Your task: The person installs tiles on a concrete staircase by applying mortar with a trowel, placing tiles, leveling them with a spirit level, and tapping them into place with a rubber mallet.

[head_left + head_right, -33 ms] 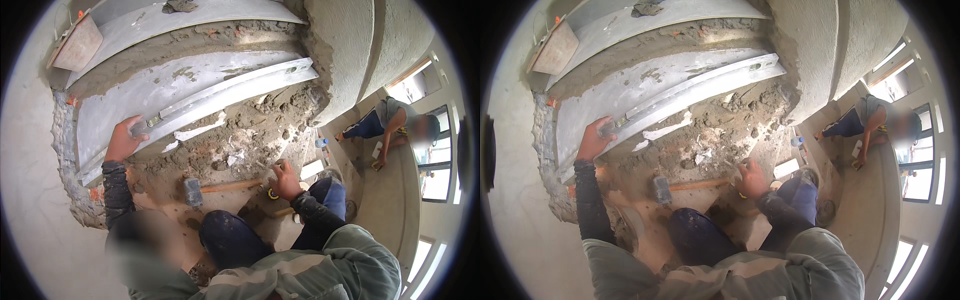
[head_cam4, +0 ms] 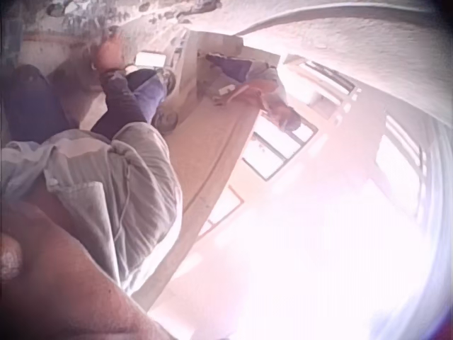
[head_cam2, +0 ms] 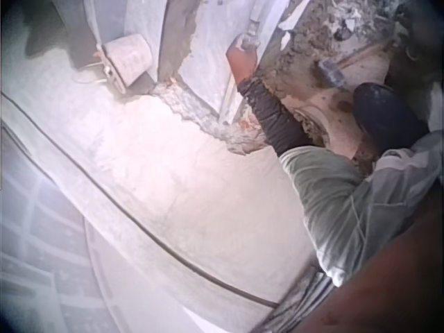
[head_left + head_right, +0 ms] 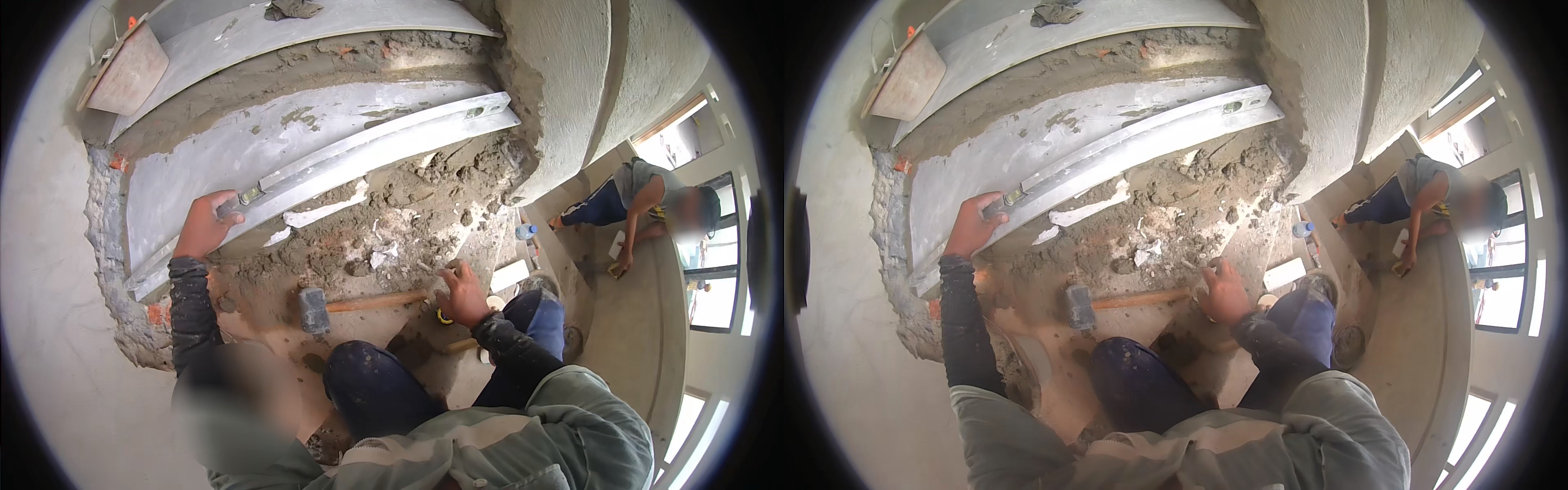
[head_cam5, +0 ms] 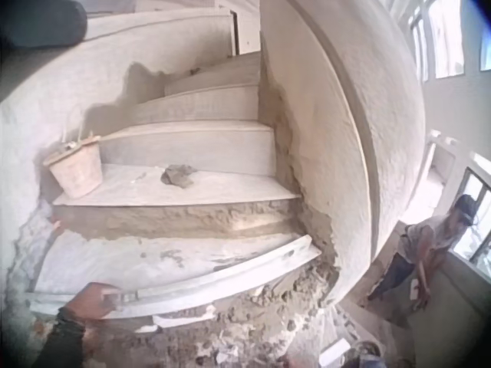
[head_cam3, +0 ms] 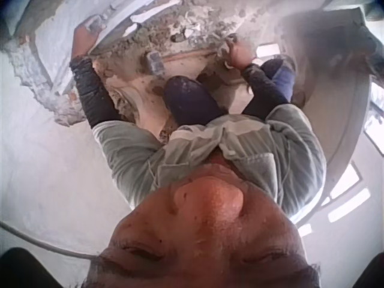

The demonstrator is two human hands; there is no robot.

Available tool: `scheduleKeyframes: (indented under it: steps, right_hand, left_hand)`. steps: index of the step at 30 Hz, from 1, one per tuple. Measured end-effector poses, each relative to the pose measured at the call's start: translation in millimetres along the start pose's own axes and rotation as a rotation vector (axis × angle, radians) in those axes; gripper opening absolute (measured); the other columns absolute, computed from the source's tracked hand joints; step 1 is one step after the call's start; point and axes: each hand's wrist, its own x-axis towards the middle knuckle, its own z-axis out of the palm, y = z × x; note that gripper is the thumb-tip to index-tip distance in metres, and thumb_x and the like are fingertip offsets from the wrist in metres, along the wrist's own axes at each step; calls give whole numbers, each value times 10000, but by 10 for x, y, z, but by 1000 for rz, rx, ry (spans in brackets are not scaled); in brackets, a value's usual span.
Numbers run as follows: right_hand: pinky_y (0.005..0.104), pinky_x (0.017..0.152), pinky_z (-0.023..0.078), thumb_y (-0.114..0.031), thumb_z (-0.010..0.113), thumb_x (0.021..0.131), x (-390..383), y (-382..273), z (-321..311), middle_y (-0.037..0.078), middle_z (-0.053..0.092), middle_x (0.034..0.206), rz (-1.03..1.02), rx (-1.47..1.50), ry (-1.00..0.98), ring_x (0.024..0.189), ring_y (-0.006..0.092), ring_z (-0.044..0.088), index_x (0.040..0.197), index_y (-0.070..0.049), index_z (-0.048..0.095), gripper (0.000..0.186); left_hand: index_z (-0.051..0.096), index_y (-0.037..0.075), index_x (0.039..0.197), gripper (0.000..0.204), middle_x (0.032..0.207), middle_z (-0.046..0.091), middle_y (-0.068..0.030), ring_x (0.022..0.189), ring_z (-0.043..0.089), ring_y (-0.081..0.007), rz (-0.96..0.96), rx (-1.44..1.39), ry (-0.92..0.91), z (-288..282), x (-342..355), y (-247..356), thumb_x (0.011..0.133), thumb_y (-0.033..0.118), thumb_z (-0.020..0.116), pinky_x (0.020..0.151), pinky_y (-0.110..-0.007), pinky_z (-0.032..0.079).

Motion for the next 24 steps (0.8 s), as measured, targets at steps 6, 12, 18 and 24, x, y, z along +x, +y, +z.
scheduleKeyframes:
  steps: [6, 12, 18, 24]
  right_hand:
    - [477, 933, 466, -113, 708, 739, -31, -19, 183, 229, 504, 1149, -82, 119, -47, 1061, 437, 538, 1166, -11, 618, 448]
    - [467, 941, 461, -102, 718, 733, -57, -159, -6, 222, 507, 1139, -126, 196, -16, 1061, 429, 532, 1130, -11, 628, 417]
    - [460, 944, 455, -118, 739, 778, -114, -203, -45, 229, 520, 1139, -138, 200, -81, 1078, 417, 533, 1130, -11, 630, 384]
    - [452, 927, 448, -132, 747, 783, -165, -313, -87, 228, 552, 1073, -150, 269, -182, 1052, 406, 536, 1120, -4, 634, 378]
  left_hand:
    - [654, -4, 1162, 378, 982, 694, -212, 852, 640, -271, 5, 14, 49, 103, -79, -52, 816, 98, 765, 835, -361, 496]
    - [651, -6, 1172, 363, 995, 694, -214, 884, 656, -288, -66, 13, 32, 139, -78, 73, 846, 123, 747, 853, -367, 492]
    - [637, 39, 1259, 454, 1155, 683, -189, 1057, 647, -296, -39, 33, 161, 182, -212, 83, 843, 167, 766, 962, -385, 478]
    - [606, 90, 1340, 583, 1304, 628, -179, 1201, 601, -302, 8, 107, 393, 499, -777, 694, 839, 339, 769, 1067, -429, 455]
